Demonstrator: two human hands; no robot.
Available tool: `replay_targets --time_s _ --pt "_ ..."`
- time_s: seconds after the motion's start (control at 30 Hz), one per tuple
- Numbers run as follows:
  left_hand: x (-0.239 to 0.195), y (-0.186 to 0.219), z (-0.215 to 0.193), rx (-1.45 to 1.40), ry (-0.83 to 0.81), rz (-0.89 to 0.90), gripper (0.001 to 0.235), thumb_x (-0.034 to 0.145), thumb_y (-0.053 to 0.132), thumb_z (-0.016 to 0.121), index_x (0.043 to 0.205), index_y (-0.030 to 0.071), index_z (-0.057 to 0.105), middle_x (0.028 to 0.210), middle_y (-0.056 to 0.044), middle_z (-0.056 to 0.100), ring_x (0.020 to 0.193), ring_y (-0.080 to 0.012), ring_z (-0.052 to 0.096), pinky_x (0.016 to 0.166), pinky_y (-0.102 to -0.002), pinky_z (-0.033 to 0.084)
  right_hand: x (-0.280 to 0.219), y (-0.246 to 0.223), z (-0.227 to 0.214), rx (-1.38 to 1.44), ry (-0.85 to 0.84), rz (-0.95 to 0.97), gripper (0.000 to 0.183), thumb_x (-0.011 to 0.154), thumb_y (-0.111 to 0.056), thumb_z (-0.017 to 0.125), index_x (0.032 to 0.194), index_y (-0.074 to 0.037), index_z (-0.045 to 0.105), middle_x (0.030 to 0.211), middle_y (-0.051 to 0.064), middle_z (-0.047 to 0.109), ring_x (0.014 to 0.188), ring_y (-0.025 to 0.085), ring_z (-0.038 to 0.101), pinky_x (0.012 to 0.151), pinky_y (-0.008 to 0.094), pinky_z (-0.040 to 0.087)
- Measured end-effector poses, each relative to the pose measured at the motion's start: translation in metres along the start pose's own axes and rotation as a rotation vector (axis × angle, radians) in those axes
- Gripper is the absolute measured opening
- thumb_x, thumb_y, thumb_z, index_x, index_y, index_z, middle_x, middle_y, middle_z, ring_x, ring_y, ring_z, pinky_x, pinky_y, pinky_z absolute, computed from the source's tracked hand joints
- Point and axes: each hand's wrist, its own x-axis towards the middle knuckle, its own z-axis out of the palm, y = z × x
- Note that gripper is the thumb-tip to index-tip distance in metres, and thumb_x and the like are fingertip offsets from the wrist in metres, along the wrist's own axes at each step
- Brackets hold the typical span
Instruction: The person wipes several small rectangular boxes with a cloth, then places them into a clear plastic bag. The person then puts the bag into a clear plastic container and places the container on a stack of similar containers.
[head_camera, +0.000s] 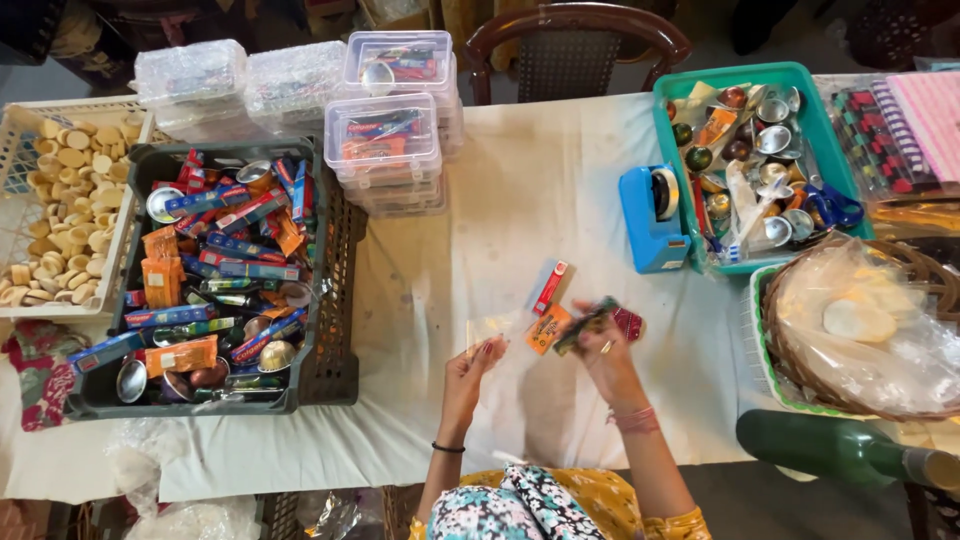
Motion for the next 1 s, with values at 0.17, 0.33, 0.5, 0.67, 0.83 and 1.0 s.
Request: replay_targets --time_s 0.17,0.33,0.5,0.67,0.83,1.0 --pt "-0.007 0.021 0.02 0.021 -0.119 -0.022 0.034 0.104 0.018 0.057 0.126 -0.005 0.07 0.117 -0.011 0.077 0.11 -0.0154 0.07 0.101 -0.029 0.052 -0.003 -0.037 0.016 -0.28 -0.02 -0.103 0.039 0.097 -0.005 0.059 0.135 -0.001 0.055 0.118 0.01 0.067 0.109 0.019 0.071 0.099 0.035 0.056" --pt "-0.011 0.024 0.029 0.075 -0.296 -0.015 0.033 0.106 0.016 0.053 0.126 -0.006 0.069 0.122 -0.011 0.075 0.115 -0.015 0.07 0.104 -0.029 0.052 0.0 -0.029 0.032 -0.663 0.031 -0.11 0.049 0.09 0.002 0.073 0.137 -0.003 0.059 0.107 0.011 0.069 0.099 0.016 0.069 0.09 0.032 0.058" --pt "-0.017 0.04 0.038 0.083 -0.346 -0.062 0.04 0.105 0.021 0.051 0.14 0.004 0.059 0.135 -0.002 0.066 0.112 -0.0138 0.069 0.097 -0.029 0.054 0.003 -0.025 0.055 -1.101 0.039 -0.105 0.088 0.074 -0.005 0.086 0.147 -0.013 0.038 0.095 0.006 0.076 0.078 0.013 0.071 0.072 0.028 0.055" --pt "-0.017 0.028 0.035 -0.003 -0.433 -0.103 0.037 0.104 0.013 0.059 0.139 0.0 0.06 0.124 -0.01 0.071 0.108 -0.0172 0.071 0.094 -0.031 0.057 0.009 0.005 0.031 -0.857 -0.035 -0.128 0.078 0.076 -0.002 0.082 0.14 -0.012 0.038 0.099 0.006 0.069 0.079 0.012 0.069 0.068 0.026 0.057" --pt "-0.018 0.034 0.037 -0.043 -0.466 -0.151 0.037 0.1 0.005 0.062 0.137 0.0 0.059 0.125 -0.013 0.073 0.108 -0.0188 0.072 0.091 -0.031 0.058 0.013 0.019 0.013 -0.687 0.002 -0.09 0.048 0.09 -0.004 0.074 0.132 -0.008 0.049 0.093 0.006 0.071 0.082 0.011 0.071 0.071 0.025 0.058" --pt "-0.021 0.037 0.034 -0.079 -0.528 -0.264 0.035 0.099 0.007 0.062 0.133 0.0 0.061 0.122 -0.015 0.074 0.106 -0.0183 0.074 0.09 -0.031 0.061 0.007 0.022 0.026 -0.789 0.057 -0.089 0.037 0.085 -0.006 0.079 0.113 -0.003 0.055 0.094 0.004 0.073 0.078 0.01 0.07 0.068 0.025 0.058"
